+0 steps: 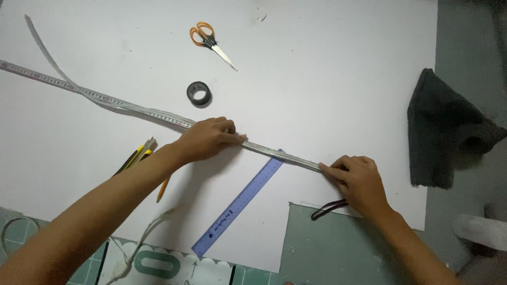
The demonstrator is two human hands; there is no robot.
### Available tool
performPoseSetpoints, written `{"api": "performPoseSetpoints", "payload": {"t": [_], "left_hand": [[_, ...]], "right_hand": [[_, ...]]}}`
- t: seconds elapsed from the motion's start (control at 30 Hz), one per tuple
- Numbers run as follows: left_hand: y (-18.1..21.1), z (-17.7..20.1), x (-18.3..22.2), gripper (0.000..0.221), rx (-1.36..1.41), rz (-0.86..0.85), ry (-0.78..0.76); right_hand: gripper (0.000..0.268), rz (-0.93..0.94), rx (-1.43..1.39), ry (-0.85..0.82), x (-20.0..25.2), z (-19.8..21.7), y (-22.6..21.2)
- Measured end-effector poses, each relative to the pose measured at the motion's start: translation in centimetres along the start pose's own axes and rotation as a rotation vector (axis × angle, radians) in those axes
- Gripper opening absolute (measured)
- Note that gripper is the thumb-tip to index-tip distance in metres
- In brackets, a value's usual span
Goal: Measuring the length of a flexible white strip using a tape measure on a floor workspace
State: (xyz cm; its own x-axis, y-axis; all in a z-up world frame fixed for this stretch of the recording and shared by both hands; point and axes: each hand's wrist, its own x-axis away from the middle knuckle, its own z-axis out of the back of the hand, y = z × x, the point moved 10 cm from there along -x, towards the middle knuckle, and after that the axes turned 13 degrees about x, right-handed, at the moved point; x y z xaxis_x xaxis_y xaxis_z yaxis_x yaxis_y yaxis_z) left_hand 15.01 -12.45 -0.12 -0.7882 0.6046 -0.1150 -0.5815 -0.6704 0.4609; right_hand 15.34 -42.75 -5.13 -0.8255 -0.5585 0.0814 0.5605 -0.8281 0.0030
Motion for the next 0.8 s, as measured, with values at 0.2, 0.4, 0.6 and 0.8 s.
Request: {"api": "performPoseSetpoints", "payload": {"t": [0.2, 0.4, 0.6, 0.8], "left_hand": [[-2.0, -1.4, 0.1, 0.012, 0.033, 0.060, 0.007], [-2.6, -1.6, -0.1, 0.010, 0.057, 0.150, 0.023], [-4.5, -3.1, -0.1, 0.011, 0.067, 0.164, 0.034], [-3.1, 1.0, -0.3, 0.013, 0.152, 0.228, 0.187]], "right_hand": [[0.037, 0.092, 0.276, -0.008, 0.0, 0.4, -2.1], [0.033, 0.131, 0.260, 0.188, -2.5, 3.3, -7.7], [0.037, 0.174, -0.119, 0.283, -7.5, 6.0, -14.7], [0.026, 0.126, -0.214, 0.282, -9.0, 5.0, -14.0]]}}
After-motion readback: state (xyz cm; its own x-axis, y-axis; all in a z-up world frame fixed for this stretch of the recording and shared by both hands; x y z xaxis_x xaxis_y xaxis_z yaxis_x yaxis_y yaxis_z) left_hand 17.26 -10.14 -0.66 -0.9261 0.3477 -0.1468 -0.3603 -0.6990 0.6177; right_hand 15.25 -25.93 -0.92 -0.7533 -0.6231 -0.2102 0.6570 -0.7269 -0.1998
